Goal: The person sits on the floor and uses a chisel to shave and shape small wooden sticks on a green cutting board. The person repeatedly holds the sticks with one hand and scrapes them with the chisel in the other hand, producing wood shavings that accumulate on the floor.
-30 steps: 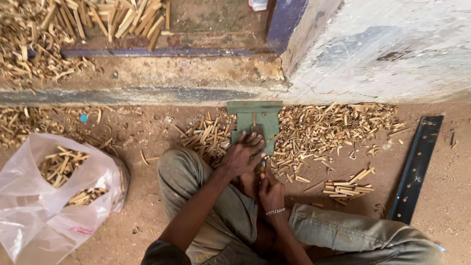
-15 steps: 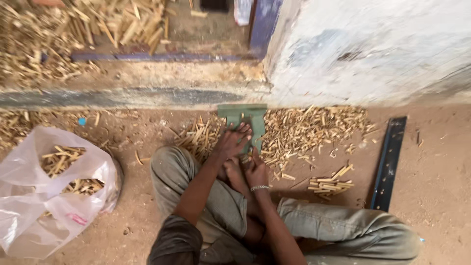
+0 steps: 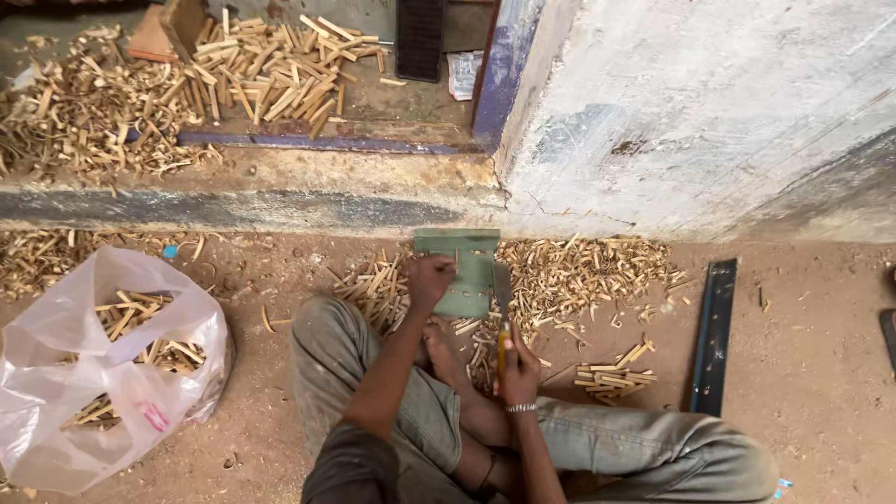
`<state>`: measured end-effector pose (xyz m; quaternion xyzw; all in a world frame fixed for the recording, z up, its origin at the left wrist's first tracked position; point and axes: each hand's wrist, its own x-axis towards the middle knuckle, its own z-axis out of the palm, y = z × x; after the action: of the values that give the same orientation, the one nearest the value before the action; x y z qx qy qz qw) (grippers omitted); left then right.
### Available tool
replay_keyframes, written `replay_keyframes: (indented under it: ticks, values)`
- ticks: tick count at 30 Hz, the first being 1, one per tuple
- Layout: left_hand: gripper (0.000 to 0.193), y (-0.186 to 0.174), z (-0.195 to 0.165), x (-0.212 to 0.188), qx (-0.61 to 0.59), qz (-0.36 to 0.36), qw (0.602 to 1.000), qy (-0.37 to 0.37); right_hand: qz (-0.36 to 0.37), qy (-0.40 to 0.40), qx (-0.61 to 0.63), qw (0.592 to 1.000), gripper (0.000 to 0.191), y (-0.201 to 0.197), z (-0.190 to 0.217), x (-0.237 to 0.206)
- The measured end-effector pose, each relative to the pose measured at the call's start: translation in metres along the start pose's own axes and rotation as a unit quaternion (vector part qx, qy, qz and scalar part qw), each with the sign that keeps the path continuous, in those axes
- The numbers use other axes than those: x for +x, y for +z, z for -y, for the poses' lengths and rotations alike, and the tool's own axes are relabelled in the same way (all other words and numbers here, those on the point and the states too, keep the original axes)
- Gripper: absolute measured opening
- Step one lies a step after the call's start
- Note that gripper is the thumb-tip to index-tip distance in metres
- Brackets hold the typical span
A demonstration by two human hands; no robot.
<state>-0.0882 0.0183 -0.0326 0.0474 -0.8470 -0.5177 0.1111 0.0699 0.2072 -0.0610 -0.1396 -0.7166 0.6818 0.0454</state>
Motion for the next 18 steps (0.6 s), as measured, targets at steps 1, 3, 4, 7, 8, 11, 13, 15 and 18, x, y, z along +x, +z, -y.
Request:
replay_keyframes:
  ticks: [1, 3, 4, 7, 8, 11, 13, 15, 18]
  values:
    - [0.02, 0.009, -0.002, 0.003, 0.029, 0.026, 0.999, -0.03, -0.008, 0.013, -0.007, 1.0, 0.051, -0.004, -0.003, -0.004]
    - [0.019, 0.022, -0.006, 0.011, 0.122, 0.061, 0.988, -0.074, -0.02, 0.034, -0.019, 0.999, 0.052, -0.01, -0.009, -0.008]
    - [0.017, 0.027, -0.007, 0.017, 0.186, 0.071, 0.976, -0.086, -0.018, 0.022, -0.019, 0.999, 0.052, -0.011, -0.011, -0.009]
    - [0.017, 0.028, -0.005, 0.029, 0.248, 0.069, 0.956, -0.14, -0.004, 0.0, -0.031, 1.0, 0.052, -0.015, -0.014, -0.018]
    - [0.019, 0.027, -0.003, 0.032, 0.248, 0.067, 0.953, -0.157, -0.002, -0.007, -0.04, 0.999, 0.052, -0.015, -0.013, -0.021]
    - [0.025, 0.021, 0.007, 0.035, 0.197, 0.098, 0.949, -0.227, 0.013, 0.006, -0.064, 0.998, 0.052, -0.01, -0.009, -0.028]
    - [0.019, 0.019, 0.013, 0.033, 0.148, 0.114, 0.955, -0.232, 0.021, -0.016, -0.114, 0.993, 0.051, -0.003, -0.005, -0.027]
    - [0.016, 0.017, 0.017, 0.029, 0.121, 0.104, 0.968, -0.192, 0.015, -0.081, -0.197, 0.977, 0.049, 0.006, -0.001, -0.024]
    - [0.017, 0.01, 0.024, 0.014, 0.131, 0.083, 0.985, -0.078, 0.044, -0.083, -0.144, 0.985, 0.049, 0.018, 0.004, -0.022]
